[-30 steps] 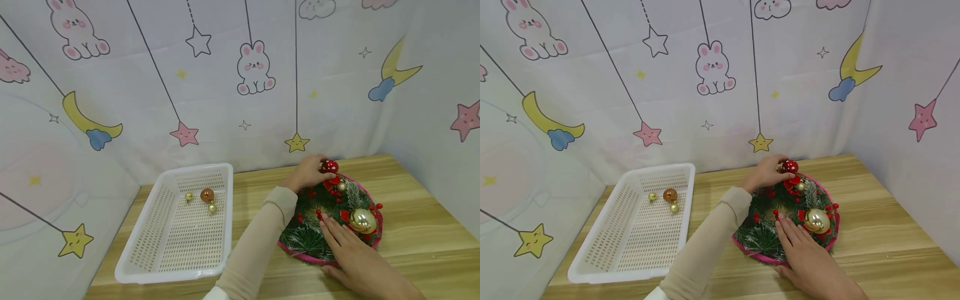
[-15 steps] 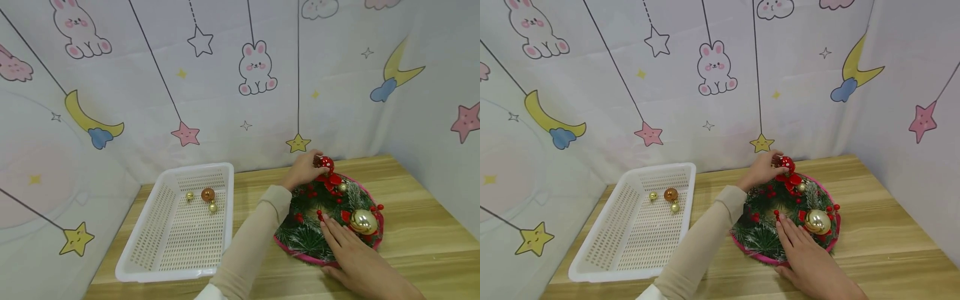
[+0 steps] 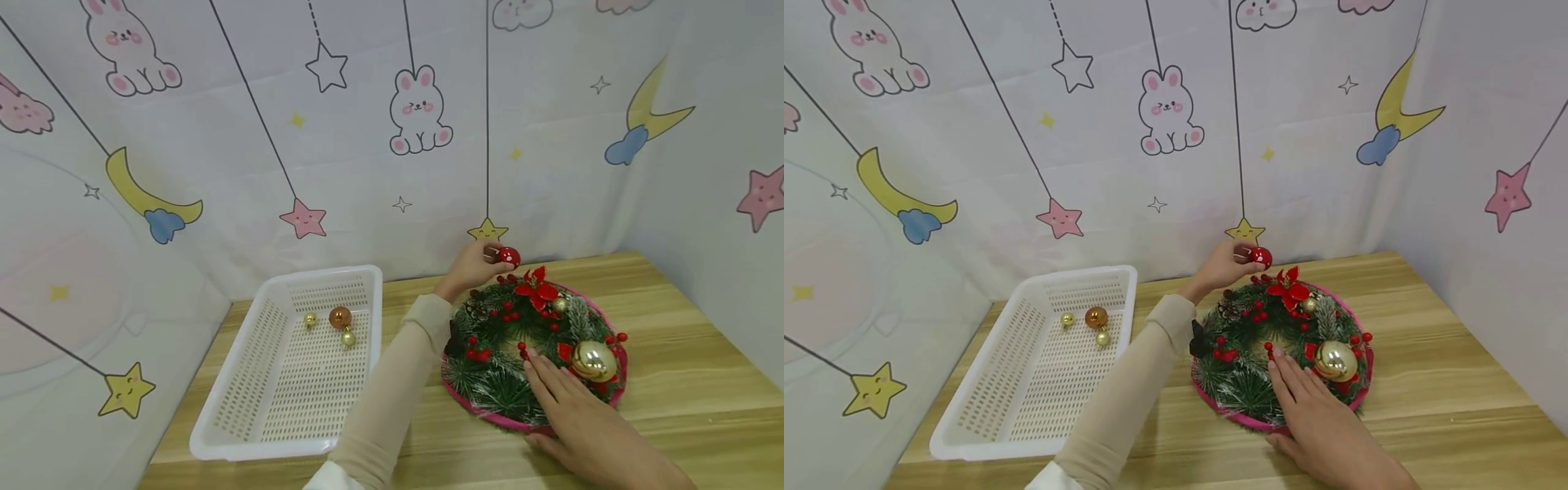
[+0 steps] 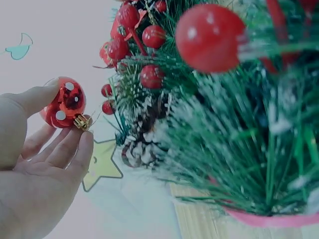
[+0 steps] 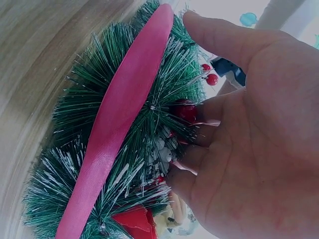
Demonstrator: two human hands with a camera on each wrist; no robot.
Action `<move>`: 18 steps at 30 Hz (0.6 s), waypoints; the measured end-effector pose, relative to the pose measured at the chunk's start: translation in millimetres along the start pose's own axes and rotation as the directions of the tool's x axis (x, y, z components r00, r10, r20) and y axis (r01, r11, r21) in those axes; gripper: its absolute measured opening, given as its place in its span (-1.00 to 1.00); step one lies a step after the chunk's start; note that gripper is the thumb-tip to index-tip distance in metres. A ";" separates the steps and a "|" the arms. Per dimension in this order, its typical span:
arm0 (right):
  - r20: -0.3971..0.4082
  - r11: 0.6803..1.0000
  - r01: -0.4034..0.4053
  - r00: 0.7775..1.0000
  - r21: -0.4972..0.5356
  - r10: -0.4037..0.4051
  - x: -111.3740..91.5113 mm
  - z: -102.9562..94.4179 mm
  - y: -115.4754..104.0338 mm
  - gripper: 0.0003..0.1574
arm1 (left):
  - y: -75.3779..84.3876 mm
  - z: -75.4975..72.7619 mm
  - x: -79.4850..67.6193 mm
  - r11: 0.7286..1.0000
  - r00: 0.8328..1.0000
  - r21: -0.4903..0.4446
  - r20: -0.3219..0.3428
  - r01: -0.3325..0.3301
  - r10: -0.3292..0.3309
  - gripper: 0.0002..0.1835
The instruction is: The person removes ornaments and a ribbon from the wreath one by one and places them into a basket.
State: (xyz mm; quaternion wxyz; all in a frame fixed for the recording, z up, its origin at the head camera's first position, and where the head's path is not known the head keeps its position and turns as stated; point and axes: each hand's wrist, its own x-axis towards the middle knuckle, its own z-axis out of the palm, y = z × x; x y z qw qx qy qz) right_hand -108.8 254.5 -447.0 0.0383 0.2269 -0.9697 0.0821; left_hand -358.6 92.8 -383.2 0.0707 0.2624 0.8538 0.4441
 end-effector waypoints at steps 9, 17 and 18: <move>-0.011 1.000 -0.002 1.000 -0.001 0.002 -0.2 0.8 -0.1 0.17 | -6.1 -12.4 -3.4 0.996 0.997 -0.059 0.037 0.063 -0.061 -0.45; -0.011 1.000 -0.011 1.000 -0.002 0.011 0.0 1.6 -0.3 0.19 | -8.8 -19.2 -7.9 0.995 0.994 -0.006 0.045 0.095 -0.095 -0.42; -0.012 1.000 -0.013 1.000 -0.003 0.013 0.0 1.8 -0.4 0.19 | -9.8 -19.6 -8.4 0.995 0.994 -0.004 0.040 0.103 -0.103 -0.42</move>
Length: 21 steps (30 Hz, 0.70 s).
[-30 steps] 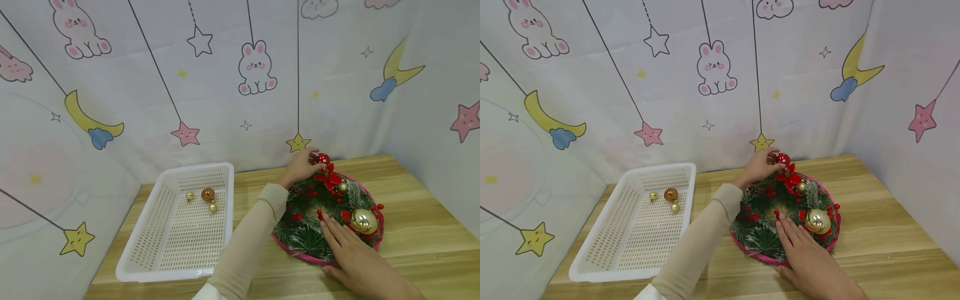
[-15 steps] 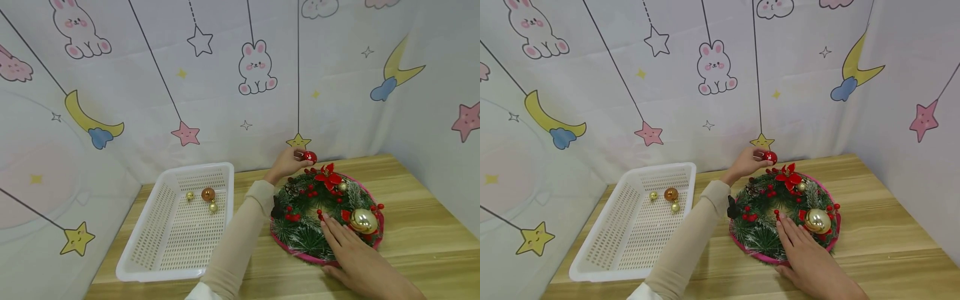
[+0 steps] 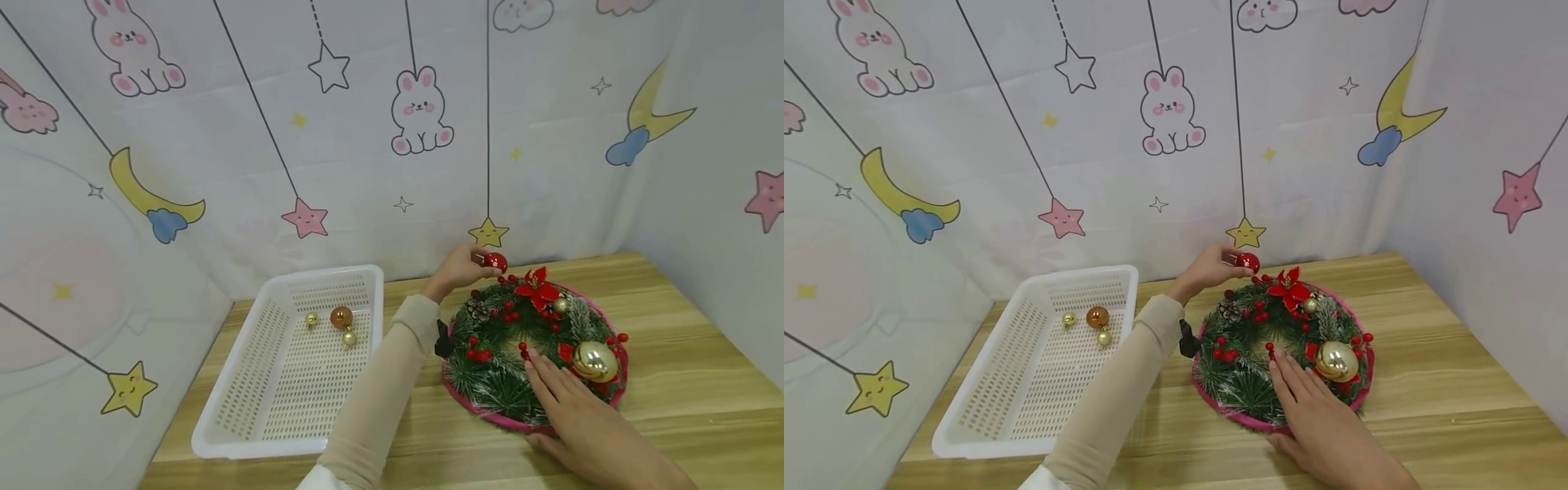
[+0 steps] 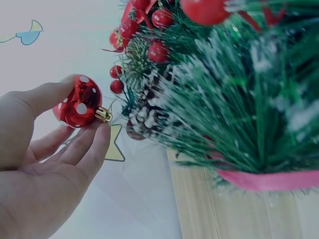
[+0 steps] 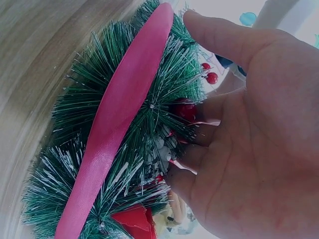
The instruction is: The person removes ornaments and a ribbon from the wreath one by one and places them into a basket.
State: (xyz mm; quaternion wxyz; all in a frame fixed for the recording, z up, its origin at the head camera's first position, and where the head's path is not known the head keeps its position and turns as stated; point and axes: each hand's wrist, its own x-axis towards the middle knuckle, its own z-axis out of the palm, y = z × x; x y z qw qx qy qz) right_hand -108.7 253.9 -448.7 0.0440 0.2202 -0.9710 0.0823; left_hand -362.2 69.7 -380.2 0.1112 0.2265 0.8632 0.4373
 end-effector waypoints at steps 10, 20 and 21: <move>-0.002 1.000 0.004 1.000 0.001 -0.004 0.4 1.3 -0.2 0.21 | -2.9 -18.4 -7.3 1.000 1.000 -0.027 -0.022 0.016 -0.016 -0.42; 0.006 1.000 0.000 1.000 0.001 0.000 1.1 2.7 0.0 0.21 | -0.9 -40.8 -17.4 0.998 0.999 -0.058 -0.050 -0.020 0.017 -0.51; 0.008 1.000 -0.001 1.000 0.001 0.001 1.2 2.7 -0.2 0.21 | -1.3 -42.8 -18.6 0.998 0.998 -0.060 -0.054 -0.020 0.017 -0.52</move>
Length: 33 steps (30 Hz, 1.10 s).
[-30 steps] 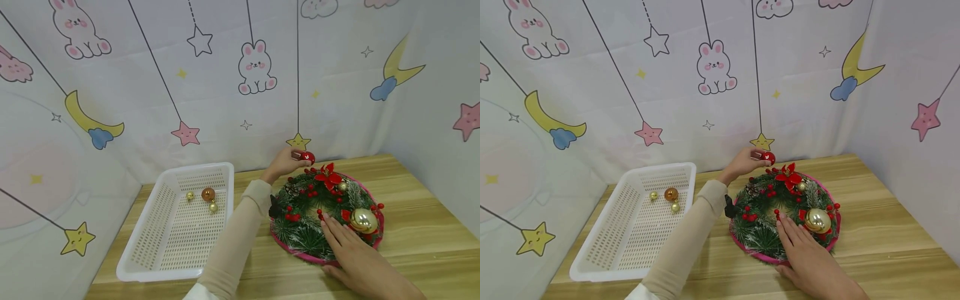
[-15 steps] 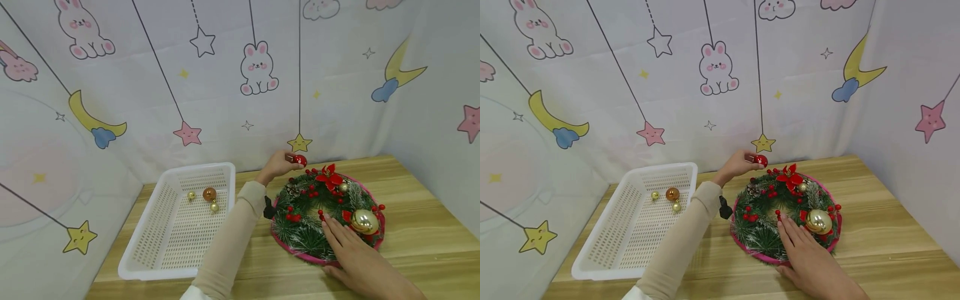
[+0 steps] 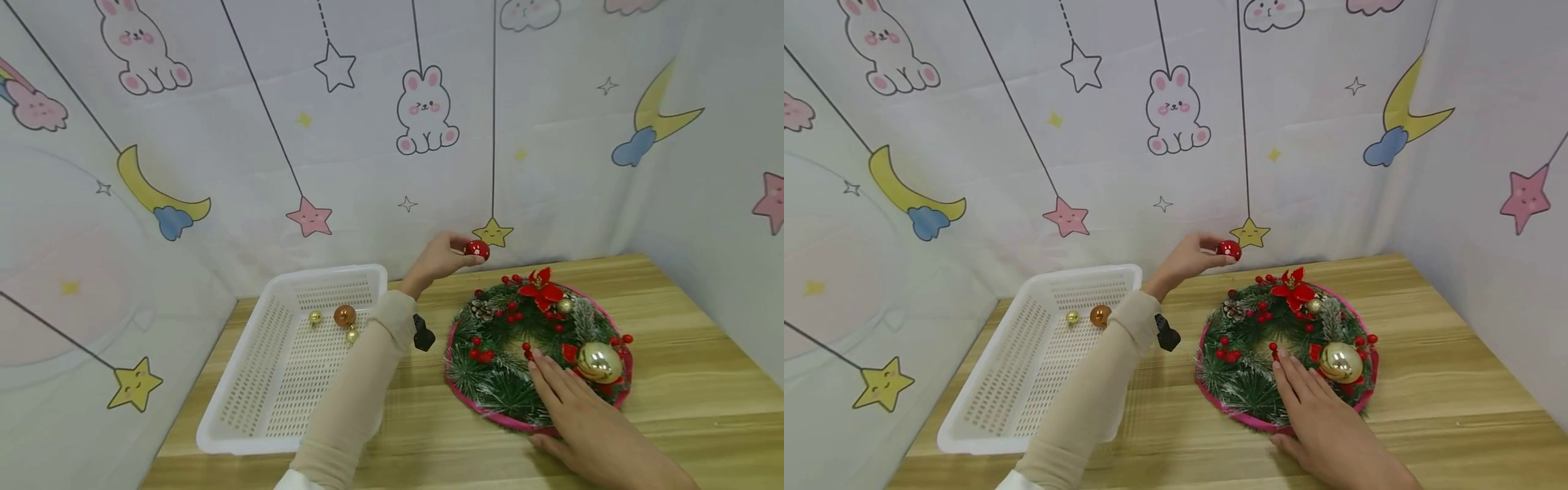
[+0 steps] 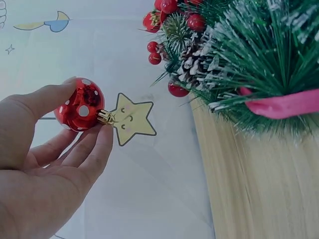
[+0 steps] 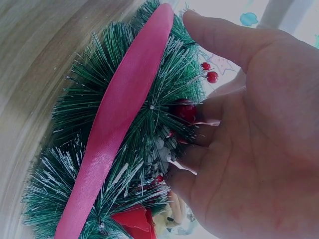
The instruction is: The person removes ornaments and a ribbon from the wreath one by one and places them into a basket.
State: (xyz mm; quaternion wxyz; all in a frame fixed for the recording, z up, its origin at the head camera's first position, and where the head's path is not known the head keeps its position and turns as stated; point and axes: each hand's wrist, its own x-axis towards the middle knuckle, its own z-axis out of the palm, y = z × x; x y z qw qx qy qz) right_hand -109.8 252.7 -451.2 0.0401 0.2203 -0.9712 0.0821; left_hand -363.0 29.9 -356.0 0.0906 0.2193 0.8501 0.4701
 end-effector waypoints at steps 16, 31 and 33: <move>0.018 1.000 -0.002 1.000 0.014 0.001 -2.0 -0.7 0.9 0.21 | 4.6 -30.2 -22.9 0.999 1.000 0.050 -0.026 -0.008 0.010 -0.45; 0.009 1.000 -0.003 1.000 0.011 0.003 -0.9 -1.4 1.0 0.21 | -8.2 -66.5 -56.7 0.993 1.000 0.120 -0.009 -0.022 0.023 -0.46; 0.006 1.000 0.001 1.000 0.003 -0.001 -0.3 -2.0 0.1 0.22 | -8.7 -72.9 -62.8 0.993 1.000 0.117 -0.011 -0.018 0.020 -0.45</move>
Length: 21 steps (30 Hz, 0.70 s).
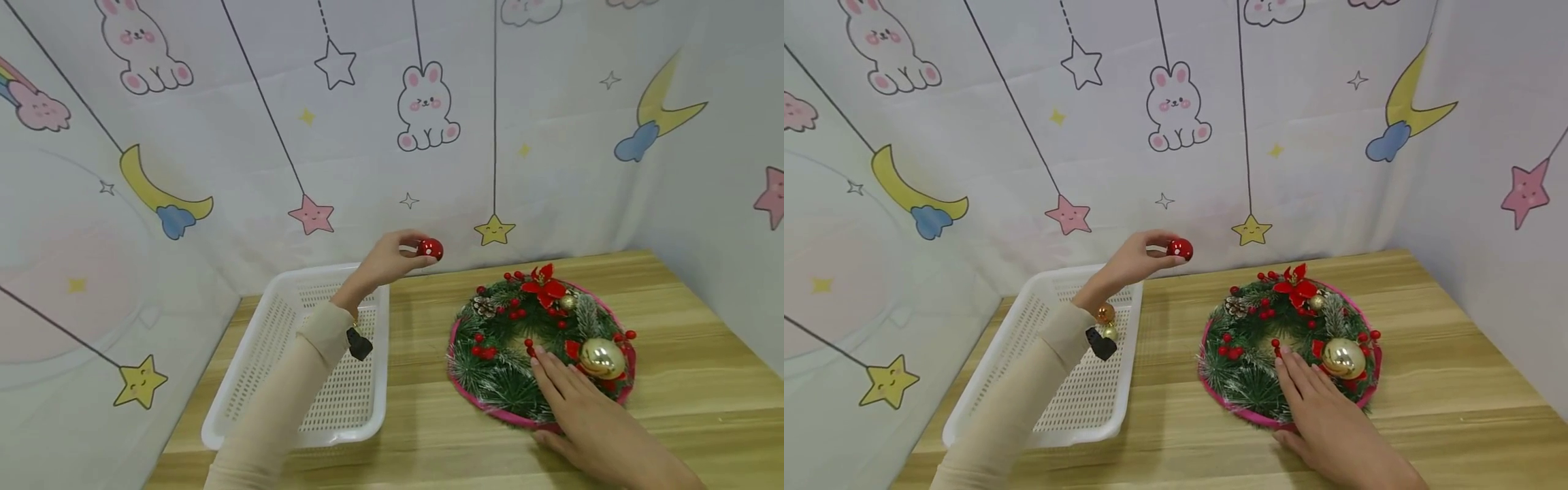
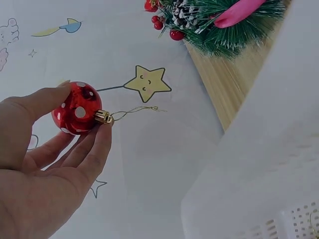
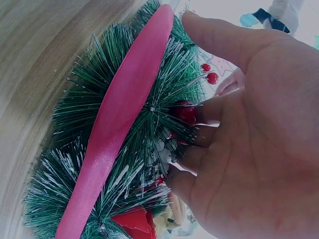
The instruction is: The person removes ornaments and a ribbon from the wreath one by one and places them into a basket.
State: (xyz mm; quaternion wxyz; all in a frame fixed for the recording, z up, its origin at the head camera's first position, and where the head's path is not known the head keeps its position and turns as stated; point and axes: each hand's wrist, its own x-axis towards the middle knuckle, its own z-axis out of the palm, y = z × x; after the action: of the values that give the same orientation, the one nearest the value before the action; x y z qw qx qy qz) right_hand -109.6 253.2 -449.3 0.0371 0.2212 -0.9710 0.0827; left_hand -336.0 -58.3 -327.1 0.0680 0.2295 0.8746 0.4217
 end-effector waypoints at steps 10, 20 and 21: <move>-0.015 1.000 0.005 1.000 0.000 -0.005 1.5 -0.4 -1.0 0.27 | -9.9 -21.9 -27.9 1.000 1.000 -0.007 -0.002 0.011 -0.011 -0.50; -0.003 1.000 -0.003 1.000 0.004 0.003 0.9 0.7 -0.1 0.25 | -26.5 -48.3 -54.7 0.998 0.998 -0.010 -0.027 0.061 -0.062 -0.46; -0.006 1.000 -0.003 1.000 0.006 0.003 0.5 1.3 0.0 0.25 | -28.2 -51.7 -57.6 0.998 0.997 -0.014 -0.031 0.069 -0.069 -0.46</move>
State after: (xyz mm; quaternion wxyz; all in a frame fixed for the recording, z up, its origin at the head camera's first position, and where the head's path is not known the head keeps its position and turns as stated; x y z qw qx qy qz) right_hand -110.1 252.8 -450.4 0.0393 0.2197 -0.9709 0.0862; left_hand -310.9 -136.4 -320.2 0.0702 0.1920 0.8803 0.4281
